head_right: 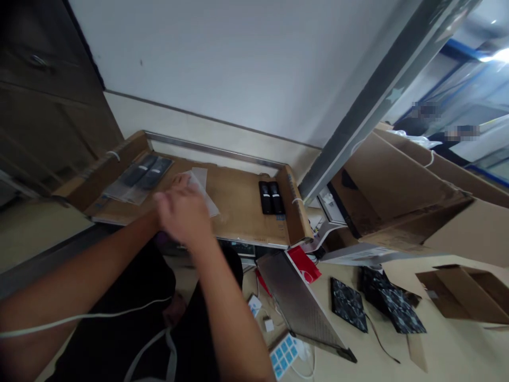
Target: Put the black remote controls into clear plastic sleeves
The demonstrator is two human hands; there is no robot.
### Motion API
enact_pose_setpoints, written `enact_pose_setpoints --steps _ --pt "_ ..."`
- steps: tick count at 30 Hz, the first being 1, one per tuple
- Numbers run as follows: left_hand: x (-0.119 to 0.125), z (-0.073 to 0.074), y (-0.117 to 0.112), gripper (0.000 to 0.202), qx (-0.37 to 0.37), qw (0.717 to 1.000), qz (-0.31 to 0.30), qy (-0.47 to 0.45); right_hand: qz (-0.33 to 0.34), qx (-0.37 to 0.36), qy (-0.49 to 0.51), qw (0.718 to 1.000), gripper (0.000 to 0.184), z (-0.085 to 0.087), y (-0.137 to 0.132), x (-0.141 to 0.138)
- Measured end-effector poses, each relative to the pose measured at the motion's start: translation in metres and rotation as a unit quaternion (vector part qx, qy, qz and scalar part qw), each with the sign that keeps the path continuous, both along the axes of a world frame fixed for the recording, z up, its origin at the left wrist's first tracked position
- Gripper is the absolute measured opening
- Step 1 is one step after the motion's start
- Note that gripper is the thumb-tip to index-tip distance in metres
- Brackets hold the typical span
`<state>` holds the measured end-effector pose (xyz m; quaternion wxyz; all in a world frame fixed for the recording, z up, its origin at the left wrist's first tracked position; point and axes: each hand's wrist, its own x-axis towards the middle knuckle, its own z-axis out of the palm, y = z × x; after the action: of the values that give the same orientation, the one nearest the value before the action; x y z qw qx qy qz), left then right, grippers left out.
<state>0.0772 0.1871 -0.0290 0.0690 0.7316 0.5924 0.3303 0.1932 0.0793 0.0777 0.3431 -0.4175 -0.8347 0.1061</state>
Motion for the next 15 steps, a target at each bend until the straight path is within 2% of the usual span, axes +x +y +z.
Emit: enact_pose_setpoints --steps 2,4,5,7,10,12,15 --pt "-0.001 -0.003 0.003 0.040 0.018 1.000 0.013 0.008 -0.100 0.020 0.008 0.995 0.040 -0.014 0.033 0.057" --pt "-0.001 -0.005 0.005 0.042 0.034 0.999 0.025 0.017 -0.213 0.031 0.010 0.977 0.036 -0.039 0.060 0.110" --pt "-0.001 -0.006 0.006 0.042 0.036 0.999 0.030 0.018 -0.251 0.021 0.003 0.968 0.035 -0.054 0.069 0.131" --pt "-0.002 -0.008 0.009 0.041 0.031 0.999 0.033 0.018 -0.278 -0.021 -0.034 0.960 0.035 -0.084 0.080 0.160" --pt "-0.002 -0.011 0.012 0.041 0.030 0.999 0.032 0.017 -0.292 -0.020 -0.068 0.954 0.035 -0.112 0.082 0.173" --pt "-0.003 -0.010 0.012 0.042 0.027 0.999 0.031 0.011 -0.294 -0.013 -0.078 0.953 0.037 -0.119 0.081 0.171" --pt "-0.003 -0.006 0.010 0.043 0.008 0.999 0.035 -0.019 -0.293 -0.014 -0.080 0.953 0.038 -0.120 0.080 0.168"
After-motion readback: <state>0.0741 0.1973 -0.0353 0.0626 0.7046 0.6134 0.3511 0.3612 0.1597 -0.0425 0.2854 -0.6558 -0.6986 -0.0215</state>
